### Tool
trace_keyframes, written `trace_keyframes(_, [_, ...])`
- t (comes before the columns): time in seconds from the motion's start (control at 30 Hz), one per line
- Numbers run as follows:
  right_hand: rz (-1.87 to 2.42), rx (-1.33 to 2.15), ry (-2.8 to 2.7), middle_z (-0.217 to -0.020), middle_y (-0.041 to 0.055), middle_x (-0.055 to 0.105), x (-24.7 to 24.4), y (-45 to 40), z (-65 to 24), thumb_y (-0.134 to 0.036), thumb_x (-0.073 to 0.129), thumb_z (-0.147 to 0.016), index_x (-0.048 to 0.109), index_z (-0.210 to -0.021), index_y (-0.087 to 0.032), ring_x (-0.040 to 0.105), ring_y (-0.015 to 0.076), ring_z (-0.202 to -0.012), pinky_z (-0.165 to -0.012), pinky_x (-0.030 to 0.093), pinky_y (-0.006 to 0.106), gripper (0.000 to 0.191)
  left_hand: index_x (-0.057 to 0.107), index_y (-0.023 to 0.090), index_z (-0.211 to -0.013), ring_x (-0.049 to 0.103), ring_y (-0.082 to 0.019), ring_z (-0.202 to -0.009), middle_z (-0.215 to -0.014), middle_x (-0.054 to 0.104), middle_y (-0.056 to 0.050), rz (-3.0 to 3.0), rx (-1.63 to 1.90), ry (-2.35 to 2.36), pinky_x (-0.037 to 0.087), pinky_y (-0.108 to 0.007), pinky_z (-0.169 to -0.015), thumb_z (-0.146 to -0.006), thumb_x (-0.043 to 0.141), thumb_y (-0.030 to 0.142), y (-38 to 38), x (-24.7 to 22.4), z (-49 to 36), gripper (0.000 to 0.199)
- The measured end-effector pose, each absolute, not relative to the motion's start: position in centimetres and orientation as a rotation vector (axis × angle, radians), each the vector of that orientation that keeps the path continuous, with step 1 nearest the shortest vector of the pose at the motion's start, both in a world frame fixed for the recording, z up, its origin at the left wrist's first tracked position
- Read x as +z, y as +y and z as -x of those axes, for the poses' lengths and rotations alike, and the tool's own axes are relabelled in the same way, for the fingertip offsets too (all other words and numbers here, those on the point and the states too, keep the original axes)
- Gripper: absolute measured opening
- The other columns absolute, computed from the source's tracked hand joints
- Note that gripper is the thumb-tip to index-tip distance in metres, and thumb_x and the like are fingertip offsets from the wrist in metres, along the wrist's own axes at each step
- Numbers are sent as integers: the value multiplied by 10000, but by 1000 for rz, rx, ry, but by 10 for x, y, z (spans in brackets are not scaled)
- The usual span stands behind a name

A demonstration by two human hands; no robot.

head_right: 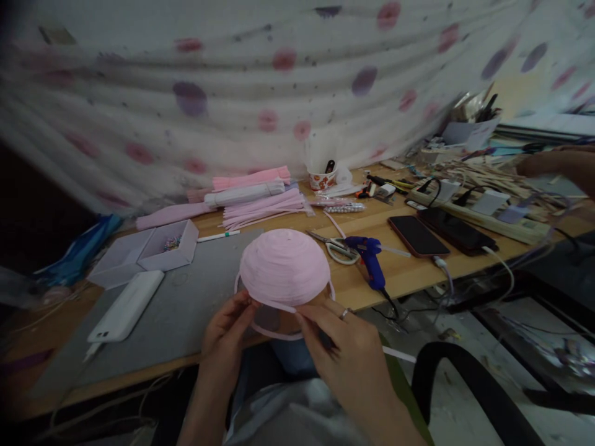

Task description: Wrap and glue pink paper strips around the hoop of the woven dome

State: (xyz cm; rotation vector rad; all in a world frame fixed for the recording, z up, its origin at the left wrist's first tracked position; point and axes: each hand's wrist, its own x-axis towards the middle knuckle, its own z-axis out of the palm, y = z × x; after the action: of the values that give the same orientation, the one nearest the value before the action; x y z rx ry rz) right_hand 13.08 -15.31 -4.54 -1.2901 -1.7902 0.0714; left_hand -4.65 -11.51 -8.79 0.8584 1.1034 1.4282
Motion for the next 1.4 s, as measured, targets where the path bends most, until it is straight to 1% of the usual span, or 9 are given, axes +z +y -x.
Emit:
trace_keyframes(0.13, [1285,105,-1789,-792,29,753,-44,-155,-130,-169,552,-905,710,-902,-215,714,147,-668,-559,533,217,165,769,206,-925,670,-181,-857,-874,759,-47,-857,1439,1186,493,-294,-830,-681,789,472,-116,-85,47,362])
trace_keyframes(0.27, [1278,85,-1798,-782,30,750,-45,-156,-133,-186,544,-914,707,-915,-218,714,148,-662,-548,532,217,166,770,184,-834,656,-171,-759,-779,742,-45,-870,1418,1264,506,-273,-733,-588,825,539,-112,-88,45,435])
trace_keyframes(0.33, [1266,65,-1819,-748,31,740,-44,-157,-135,-187,534,-920,710,-899,-205,708,140,-633,-516,514,204,178,764,178,-825,646,-165,-722,-740,724,-38,-875,1422,1260,507,-267,-698,-592,814,561,-111,-90,44,450])
trace_keyframes(0.5, [1290,20,-1828,-740,38,735,-45,-157,-140,-211,530,-927,716,-889,-201,708,143,-626,-482,491,200,189,724,167,-725,580,-126,-628,-651,653,-1,-938,1376,1210,475,-229,-620,-611,814,539,-112,-90,42,399])
trace_keyframes(0.63, [1289,74,-1833,-771,42,746,-46,-158,-141,-206,528,-928,706,-899,-208,722,148,-673,-508,510,201,181,675,166,-684,523,-108,-578,-599,585,28,-908,1368,1209,442,-214,-575,-619,796,574,-113,-92,40,430])
trace_keyframes(0.83, [1276,124,-1825,-740,24,743,-46,-159,-141,-185,539,-914,705,-883,-215,710,140,-632,-521,514,207,171,620,170,-643,466,-92,-541,-568,520,51,-885,1375,1220,388,-196,-523,-615,793,586,-114,-92,37,451])
trace_keyframes(1.1, [1283,142,-1822,-725,8,733,-46,-158,-143,-199,538,-927,704,-897,-221,697,130,-604,-509,488,200,170,542,171,-556,424,-79,-525,-541,488,58,-833,1381,1124,343,-193,-517,-600,813,569,-111,-84,38,483])
trace_keyframes(1.23, [1298,116,-1819,-694,-4,706,-46,-156,-144,-229,527,-949,694,-897,-208,677,124,-586,-515,472,206,176,575,166,-564,445,-86,-565,-549,516,49,-900,1405,1140,341,-199,-563,-589,818,578,-98,-76,45,479])
trace_keyframes(1.4, [1303,130,-1848,-703,14,709,-48,-153,-143,-233,504,-959,699,-903,-196,671,127,-587,-514,470,210,206,587,174,-567,440,-97,-565,-551,519,46,-932,1431,1176,325,-219,-565,-584,811,591,-88,-69,48,474])
